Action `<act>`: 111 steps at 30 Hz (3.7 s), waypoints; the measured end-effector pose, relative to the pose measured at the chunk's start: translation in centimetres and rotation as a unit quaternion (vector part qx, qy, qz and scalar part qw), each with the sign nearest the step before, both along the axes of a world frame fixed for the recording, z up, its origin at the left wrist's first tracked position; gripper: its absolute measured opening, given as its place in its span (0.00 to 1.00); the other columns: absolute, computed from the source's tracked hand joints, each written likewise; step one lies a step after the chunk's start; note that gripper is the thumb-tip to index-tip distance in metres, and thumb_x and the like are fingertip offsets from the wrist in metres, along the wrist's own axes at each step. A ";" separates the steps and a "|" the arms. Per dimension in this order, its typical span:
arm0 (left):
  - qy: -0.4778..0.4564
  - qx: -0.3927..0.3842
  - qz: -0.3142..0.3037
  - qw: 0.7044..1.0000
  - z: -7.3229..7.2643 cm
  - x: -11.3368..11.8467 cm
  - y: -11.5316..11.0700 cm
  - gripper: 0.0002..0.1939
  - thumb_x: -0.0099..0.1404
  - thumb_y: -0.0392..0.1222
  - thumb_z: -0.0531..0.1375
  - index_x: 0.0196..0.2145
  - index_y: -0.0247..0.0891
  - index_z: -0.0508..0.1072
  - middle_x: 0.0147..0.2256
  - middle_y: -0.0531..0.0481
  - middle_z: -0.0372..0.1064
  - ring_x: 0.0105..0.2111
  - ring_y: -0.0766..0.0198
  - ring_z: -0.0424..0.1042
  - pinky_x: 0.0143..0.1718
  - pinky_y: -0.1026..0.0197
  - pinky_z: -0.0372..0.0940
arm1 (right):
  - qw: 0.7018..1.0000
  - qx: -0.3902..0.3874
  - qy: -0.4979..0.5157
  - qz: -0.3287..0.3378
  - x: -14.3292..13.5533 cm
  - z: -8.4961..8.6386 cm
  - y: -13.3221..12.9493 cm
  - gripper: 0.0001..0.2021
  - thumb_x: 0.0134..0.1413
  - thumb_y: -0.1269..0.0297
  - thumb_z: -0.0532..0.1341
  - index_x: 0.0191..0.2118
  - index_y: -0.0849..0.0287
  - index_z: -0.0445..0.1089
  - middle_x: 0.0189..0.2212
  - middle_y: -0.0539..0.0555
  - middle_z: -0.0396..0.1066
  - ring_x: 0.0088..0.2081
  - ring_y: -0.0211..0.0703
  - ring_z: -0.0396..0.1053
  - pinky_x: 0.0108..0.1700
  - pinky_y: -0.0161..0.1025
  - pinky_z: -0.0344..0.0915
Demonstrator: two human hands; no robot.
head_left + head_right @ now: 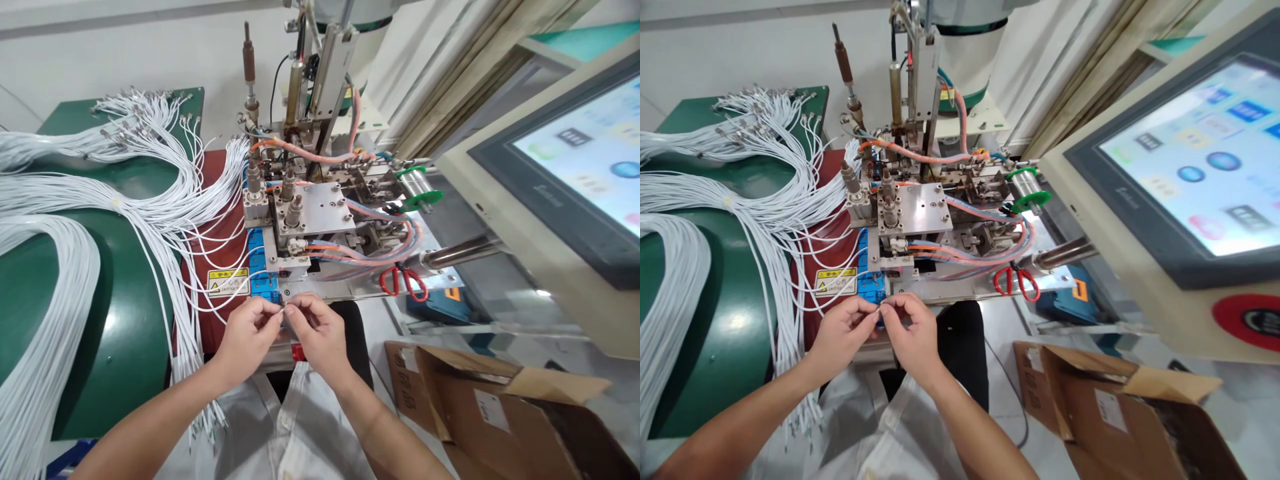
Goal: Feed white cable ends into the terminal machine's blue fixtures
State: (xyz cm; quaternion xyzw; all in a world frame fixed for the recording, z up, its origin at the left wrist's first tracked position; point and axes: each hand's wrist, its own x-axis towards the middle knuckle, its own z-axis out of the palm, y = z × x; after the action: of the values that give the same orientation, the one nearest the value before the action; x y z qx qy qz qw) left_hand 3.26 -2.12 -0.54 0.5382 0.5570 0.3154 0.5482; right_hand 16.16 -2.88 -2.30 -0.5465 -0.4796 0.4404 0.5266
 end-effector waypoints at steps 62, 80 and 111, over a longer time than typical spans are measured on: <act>0.285 0.155 -0.146 0.935 1.3 -2.6 1.9 0.12 0.63 0.33 0.49 0.40 0.37 0.70 0.37 0.47 0.68 0.38 0.61 0.68 0.41 0.56 0.63 | 0.992 -0.040 -0.117 0.010 0.3 -2.7 1.0 0.07 0.52 0.65 0.55 0.25 0.59 0.64 0.22 0.48 0.63 0.24 0.36 0.60 0.27 0.33 0.59; 0.388 0.217 -0.166 0.880 0.8 -2.4 1.7 0.12 0.63 0.30 0.47 0.35 0.34 0.69 0.33 0.45 0.67 0.34 0.60 0.66 0.37 0.57 0.62 | 0.979 -0.095 -0.144 0.106 1.2 -2.9 2.3 0.07 0.49 0.65 0.54 0.23 0.57 0.61 0.17 0.46 0.60 0.21 0.37 0.58 0.22 0.32 0.53; 0.453 0.250 -0.278 0.809 3.2 -4.5 0.4 0.11 0.64 0.32 0.48 0.41 0.37 0.69 0.38 0.46 0.69 0.39 0.58 0.67 0.40 0.57 0.62 | 0.998 -0.039 -0.015 -0.047 2.5 -3.6 2.5 0.21 0.55 0.49 0.49 0.21 0.59 0.61 0.18 0.47 0.57 0.21 0.35 0.55 0.24 0.33 0.53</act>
State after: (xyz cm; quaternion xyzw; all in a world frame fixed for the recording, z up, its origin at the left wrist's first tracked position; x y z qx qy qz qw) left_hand -1.20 -1.72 2.65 0.8702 0.4710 -0.0019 0.1445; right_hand 18.67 -0.43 -5.91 -0.5952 -0.4432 0.4256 0.5179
